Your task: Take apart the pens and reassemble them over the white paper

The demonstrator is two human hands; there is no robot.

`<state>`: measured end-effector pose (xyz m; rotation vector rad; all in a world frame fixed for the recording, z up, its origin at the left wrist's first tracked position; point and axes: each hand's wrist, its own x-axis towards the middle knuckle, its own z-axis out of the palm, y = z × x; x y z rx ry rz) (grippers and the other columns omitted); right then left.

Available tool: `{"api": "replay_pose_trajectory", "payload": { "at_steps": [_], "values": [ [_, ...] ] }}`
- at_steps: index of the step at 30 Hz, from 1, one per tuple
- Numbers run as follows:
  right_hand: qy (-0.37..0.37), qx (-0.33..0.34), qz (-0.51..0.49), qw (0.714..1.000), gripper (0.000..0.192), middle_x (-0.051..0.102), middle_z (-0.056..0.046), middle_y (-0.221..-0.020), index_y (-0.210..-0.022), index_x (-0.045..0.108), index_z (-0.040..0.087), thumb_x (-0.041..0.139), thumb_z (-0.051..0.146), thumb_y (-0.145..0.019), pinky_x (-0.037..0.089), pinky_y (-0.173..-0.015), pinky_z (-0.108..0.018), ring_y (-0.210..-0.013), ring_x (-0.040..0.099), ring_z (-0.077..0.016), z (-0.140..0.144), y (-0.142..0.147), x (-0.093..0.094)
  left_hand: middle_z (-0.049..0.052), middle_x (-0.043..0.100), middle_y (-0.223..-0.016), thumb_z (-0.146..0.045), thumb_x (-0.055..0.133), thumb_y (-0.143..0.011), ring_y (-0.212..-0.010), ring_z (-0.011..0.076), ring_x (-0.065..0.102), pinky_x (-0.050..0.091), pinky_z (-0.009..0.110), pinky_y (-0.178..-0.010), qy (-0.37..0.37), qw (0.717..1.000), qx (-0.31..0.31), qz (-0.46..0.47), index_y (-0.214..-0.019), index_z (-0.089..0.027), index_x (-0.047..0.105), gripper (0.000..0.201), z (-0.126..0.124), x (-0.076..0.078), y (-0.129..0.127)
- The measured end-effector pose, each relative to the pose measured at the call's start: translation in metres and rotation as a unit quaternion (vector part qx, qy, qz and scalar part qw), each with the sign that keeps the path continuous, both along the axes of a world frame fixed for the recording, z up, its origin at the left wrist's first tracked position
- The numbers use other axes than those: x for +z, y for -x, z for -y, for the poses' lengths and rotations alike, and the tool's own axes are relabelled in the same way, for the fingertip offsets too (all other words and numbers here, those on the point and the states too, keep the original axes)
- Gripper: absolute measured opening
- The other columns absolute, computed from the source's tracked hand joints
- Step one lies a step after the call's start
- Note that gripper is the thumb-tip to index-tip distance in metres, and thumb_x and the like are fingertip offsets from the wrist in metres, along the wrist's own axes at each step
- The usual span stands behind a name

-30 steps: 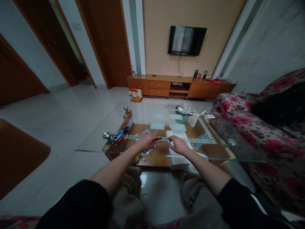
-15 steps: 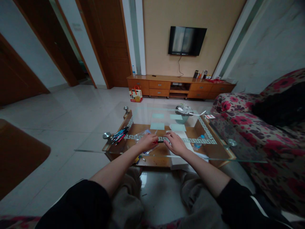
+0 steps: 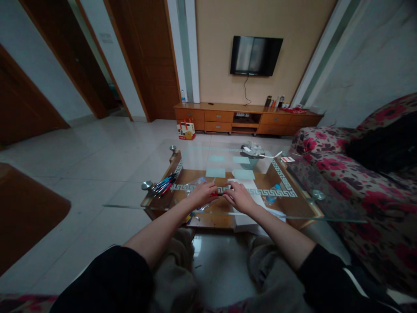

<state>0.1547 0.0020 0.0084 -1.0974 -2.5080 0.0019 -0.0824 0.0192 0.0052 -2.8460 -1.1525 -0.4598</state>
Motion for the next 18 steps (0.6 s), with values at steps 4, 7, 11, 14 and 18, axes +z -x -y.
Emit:
{"api": "replay_pose_trajectory", "payload": {
  "at_steps": [4, 7, 11, 14, 18],
  "values": [
    [-0.008, -0.001, 0.012, 1.000, 0.017, 0.056, -0.011, -0.126, -0.103, 0.071, 0.022, 0.059, 0.032, -0.096, 0.042, -0.091, -0.042, -0.111, 0.053, -0.0264, -0.0005, 0.0011, -0.0019, 0.003, 0.063, -0.092, -0.038, 0.062, -0.092, -0.086, 0.0167, 0.059, 0.041, 0.029, -0.079, 0.003, 1.000, -0.006, 0.001, -0.093, -0.020, 0.064, 0.018, -0.0003, -0.0001, 0.0003],
    [-0.014, 0.000, 0.014, 1.000, 0.017, 0.056, -0.011, -0.127, -0.104, 0.070, 0.022, 0.060, 0.033, -0.095, 0.043, -0.090, -0.041, -0.109, 0.053, -0.0260, -0.0011, 0.0017, -0.0036, 0.004, 0.064, -0.090, -0.037, 0.061, -0.093, -0.084, 0.0169, 0.059, 0.041, 0.029, -0.077, 0.008, 1.000, -0.010, 0.002, -0.090, -0.020, 0.065, 0.018, -0.0006, -0.0023, 0.0007],
    [-0.013, 0.002, 0.014, 1.000, 0.016, 0.056, -0.011, -0.127, -0.102, 0.070, 0.021, 0.061, 0.031, -0.095, 0.043, -0.090, -0.041, -0.111, 0.053, -0.0259, -0.0014, 0.0020, -0.0049, 0.005, 0.064, -0.088, -0.038, 0.058, -0.095, -0.082, 0.0167, 0.059, 0.041, 0.028, -0.074, 0.025, 1.000, -0.015, 0.003, -0.087, -0.019, 0.066, 0.022, -0.0012, -0.0059, 0.0019],
    [-0.010, 0.003, 0.014, 1.000, 0.014, 0.056, -0.011, -0.127, -0.100, 0.071, 0.021, 0.062, 0.030, -0.094, 0.043, -0.090, -0.041, -0.110, 0.054, -0.0256, -0.0012, 0.0022, -0.0044, 0.005, 0.065, -0.089, -0.037, 0.058, -0.095, -0.084, 0.0169, 0.060, 0.042, 0.028, -0.076, 0.033, 0.999, -0.022, 0.007, -0.089, -0.019, 0.068, 0.021, -0.0018, -0.0076, 0.0024],
    [-0.009, 0.004, 0.012, 1.000, 0.013, 0.055, -0.011, -0.128, -0.099, 0.072, 0.021, 0.064, 0.029, -0.093, 0.043, -0.090, -0.041, -0.109, 0.054, -0.0250, -0.0007, 0.0026, -0.0028, 0.005, 0.065, -0.089, -0.037, 0.055, -0.096, -0.086, 0.0171, 0.061, 0.043, 0.028, -0.077, 0.039, 0.999, -0.025, 0.007, -0.093, -0.020, 0.069, 0.023, -0.0023, -0.0079, 0.0024]
  ]
}}
